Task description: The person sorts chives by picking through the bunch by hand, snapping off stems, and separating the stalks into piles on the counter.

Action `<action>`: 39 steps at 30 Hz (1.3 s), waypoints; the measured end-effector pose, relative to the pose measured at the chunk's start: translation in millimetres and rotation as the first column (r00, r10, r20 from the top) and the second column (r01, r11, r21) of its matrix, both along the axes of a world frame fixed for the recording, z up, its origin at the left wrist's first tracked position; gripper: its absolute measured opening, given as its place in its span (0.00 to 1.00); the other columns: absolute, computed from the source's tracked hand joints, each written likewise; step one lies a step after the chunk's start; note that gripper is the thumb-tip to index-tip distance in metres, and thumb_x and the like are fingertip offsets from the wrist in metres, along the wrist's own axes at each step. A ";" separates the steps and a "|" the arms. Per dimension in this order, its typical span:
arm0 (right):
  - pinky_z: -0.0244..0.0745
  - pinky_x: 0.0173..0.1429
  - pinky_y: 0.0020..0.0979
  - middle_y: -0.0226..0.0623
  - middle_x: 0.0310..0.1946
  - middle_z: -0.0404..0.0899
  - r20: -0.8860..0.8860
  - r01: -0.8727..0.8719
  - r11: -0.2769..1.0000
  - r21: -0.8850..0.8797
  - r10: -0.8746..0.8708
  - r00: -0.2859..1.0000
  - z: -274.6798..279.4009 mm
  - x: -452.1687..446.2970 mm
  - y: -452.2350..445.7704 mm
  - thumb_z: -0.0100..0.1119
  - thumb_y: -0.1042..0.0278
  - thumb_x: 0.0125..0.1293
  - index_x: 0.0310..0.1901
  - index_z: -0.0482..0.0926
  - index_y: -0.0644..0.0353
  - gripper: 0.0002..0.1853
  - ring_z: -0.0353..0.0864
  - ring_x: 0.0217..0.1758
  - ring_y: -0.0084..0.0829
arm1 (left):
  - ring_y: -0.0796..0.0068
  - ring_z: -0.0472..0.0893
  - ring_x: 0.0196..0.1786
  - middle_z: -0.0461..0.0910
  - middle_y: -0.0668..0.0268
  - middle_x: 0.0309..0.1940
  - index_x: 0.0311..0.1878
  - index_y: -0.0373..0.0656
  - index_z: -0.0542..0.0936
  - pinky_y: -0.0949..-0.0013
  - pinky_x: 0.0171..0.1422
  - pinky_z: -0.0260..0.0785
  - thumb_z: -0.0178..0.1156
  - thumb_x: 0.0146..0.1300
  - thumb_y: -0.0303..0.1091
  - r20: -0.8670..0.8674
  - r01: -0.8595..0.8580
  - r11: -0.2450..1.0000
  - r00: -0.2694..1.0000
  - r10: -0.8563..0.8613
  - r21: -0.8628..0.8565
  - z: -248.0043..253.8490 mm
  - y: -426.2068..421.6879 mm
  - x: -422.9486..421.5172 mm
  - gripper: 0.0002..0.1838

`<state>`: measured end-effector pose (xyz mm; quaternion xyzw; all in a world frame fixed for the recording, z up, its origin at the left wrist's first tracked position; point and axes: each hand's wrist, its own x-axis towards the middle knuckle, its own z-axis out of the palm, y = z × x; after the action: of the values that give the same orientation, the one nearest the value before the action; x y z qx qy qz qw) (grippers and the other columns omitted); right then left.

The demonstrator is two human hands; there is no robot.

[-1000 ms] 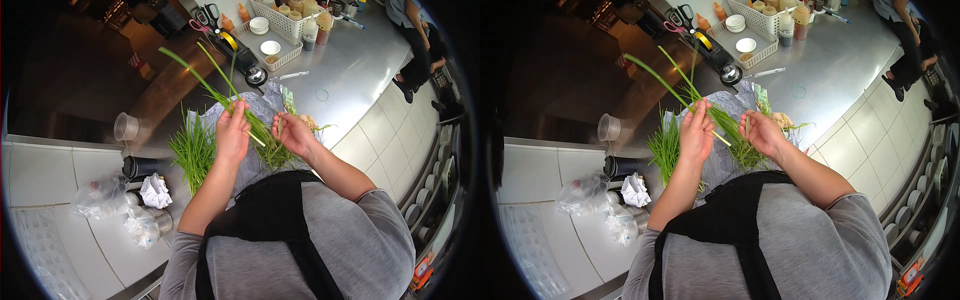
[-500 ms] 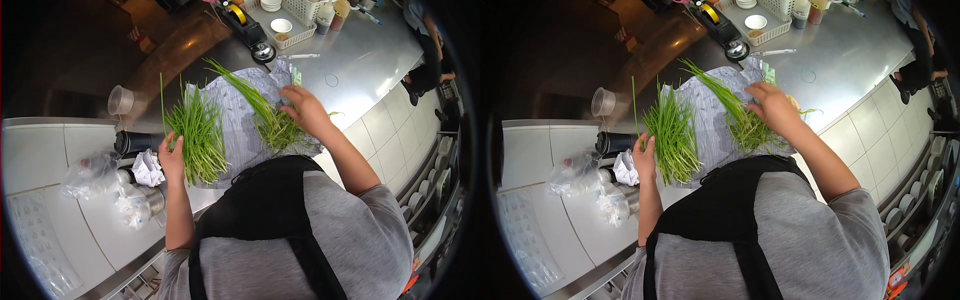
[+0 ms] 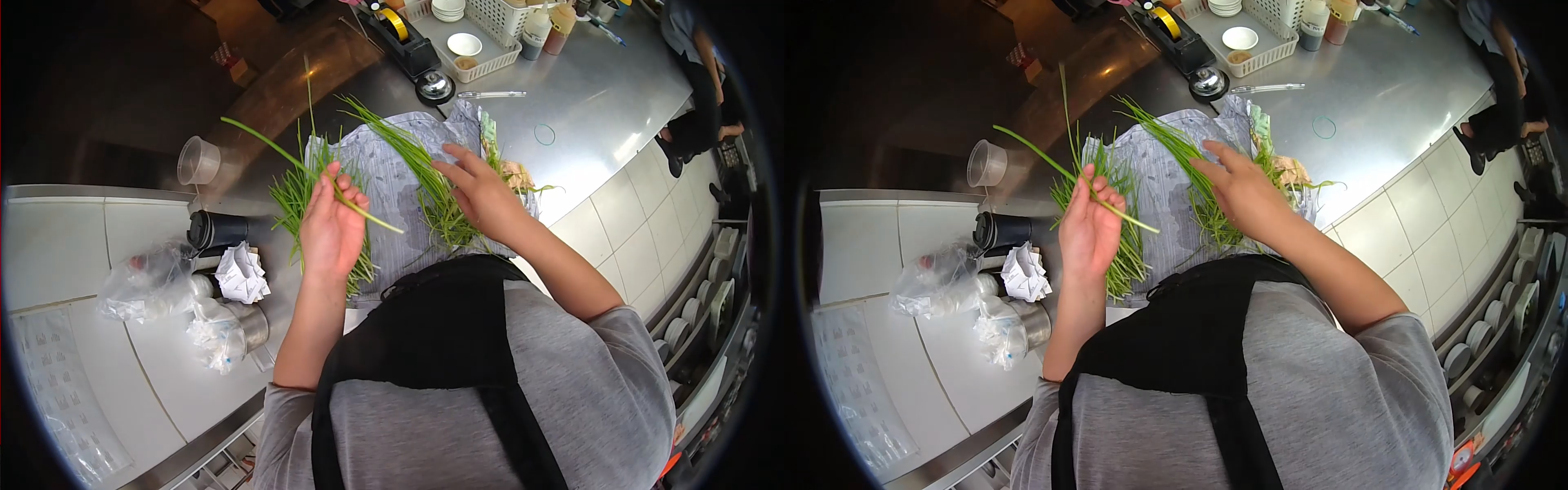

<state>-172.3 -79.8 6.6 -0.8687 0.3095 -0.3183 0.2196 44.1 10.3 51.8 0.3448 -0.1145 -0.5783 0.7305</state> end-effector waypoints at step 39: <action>0.75 0.44 0.45 0.46 0.34 0.79 -0.358 0.064 0.993 0.095 -0.026 0.933 -54.0 32.4 -45.4 0.56 0.68 0.58 0.32 0.80 0.62 0.07 0.80 0.35 0.49 | 0.48 0.71 0.56 0.68 0.45 0.55 0.67 0.35 0.64 0.59 0.62 0.63 0.52 0.67 0.29 0.834 -0.369 0.841 -0.240 -0.497 0.395 -52.2 70.5 83.1 0.26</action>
<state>-139.9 -125.1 -47.4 -0.8919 0.3802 -0.1440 0.1979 127.1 80.8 -0.5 0.8388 -0.4973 -0.1223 0.1845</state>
